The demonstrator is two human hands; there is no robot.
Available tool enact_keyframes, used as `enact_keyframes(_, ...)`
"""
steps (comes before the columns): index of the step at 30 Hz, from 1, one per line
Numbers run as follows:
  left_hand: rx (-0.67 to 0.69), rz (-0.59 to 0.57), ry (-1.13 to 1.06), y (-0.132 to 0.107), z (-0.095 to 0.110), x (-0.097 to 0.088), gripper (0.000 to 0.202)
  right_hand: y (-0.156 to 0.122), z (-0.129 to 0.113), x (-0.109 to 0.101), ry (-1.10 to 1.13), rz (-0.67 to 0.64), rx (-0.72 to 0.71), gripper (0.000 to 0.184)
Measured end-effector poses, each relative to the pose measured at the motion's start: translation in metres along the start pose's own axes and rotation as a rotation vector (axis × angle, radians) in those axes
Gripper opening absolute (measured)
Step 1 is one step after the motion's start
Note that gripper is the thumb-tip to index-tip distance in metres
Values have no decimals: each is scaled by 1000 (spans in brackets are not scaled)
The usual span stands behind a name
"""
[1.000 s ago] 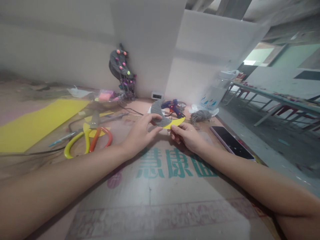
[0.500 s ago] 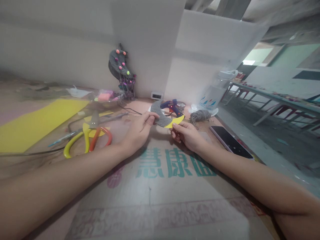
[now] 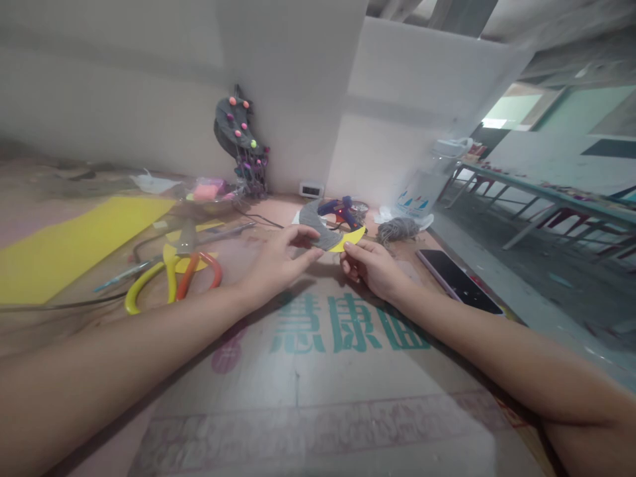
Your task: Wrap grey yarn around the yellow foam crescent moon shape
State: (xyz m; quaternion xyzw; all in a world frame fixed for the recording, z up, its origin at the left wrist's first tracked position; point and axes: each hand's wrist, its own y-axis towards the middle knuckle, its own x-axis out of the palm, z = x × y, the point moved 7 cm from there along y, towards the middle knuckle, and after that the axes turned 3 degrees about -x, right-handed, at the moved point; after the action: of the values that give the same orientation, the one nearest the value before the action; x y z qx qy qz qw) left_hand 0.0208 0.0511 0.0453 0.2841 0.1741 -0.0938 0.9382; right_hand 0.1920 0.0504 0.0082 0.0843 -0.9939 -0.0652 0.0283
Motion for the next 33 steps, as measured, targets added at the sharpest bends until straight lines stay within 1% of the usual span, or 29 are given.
enact_keyframes(3, 0, -4, 4, 1, -1, 1, 21, -1, -2, 0, -40, -7, 2, 38)
enact_keyframes(5, -11, 35, -7, 2, -4, -3, 17, 1, -10, -6, -121, -2, -35, 42)
enact_keyframes(6, -19, 61, -20, 3, -6, -5, 15, 2, -17, -11, -185, 16, -78, 45)
enact_keyframes(8, -25, 103, -50, 4, -9, -9, 14, 7, -35, -29, -353, 120, -223, 51)
enact_keyframes(10, -14, 117, -68, 4, -10, -10, 13, 9, -52, -50, -521, 274, -367, 47)
enact_keyframes(11, -5, 113, -68, 4, -10, -10, 13, 11, -55, -55, -643, 301, -396, 39)
enact_keyframes(12, 5, 107, -65, 3, -9, -9, 13, 14, -54, -58, -755, 299, -394, 30)
enact_keyframes(13, 15, 100, -52, 3, -7, -8, 12, 17, -51, -58, -853, 266, -370, 23)
enact_keyframes(14, 27, 89, -32, 2, -4, -8, 12, 19, -45, -55, -939, 213, -341, 21)
enact_keyframes(16, 54, 78, 7, -1, 1, -7, 12, 20, -35, -43, -1078, 62, -312, 25)
enact_keyframes(18, 85, 60, 30, -3, 5, -6, 12, 18, -30, -27, -1174, -87, -342, 30)
enact_keyframes(20, 109, 36, 39, -4, 7, -4, 12, 16, -30, -19, -1209, -167, -367, 30)
enact_keyframes(22, 124, 17, 46, -5, 8, -3, 12, 16, -32, -20, -1216, -178, -339, 28)
enact_keyframes(24, 133, 7, 54, -6, 8, -2, 12, 19, -33, -25, -1254, -166, -290, 25)
enact_keyframes(28, 144, 3, 57, -5, 9, -1, 12, 23, -33, -36, -1324, -86, -214, 27)
enact_keyframes(30, 147, 5, 56, -5, 9, -1, 12, 25, -32, -40, -1293, -43, -177, 26)
enact_keyframes(33, 144, 3, 60, -5, 7, -1, 13, 27, -33, -46, -1200, 1, -166, 29)
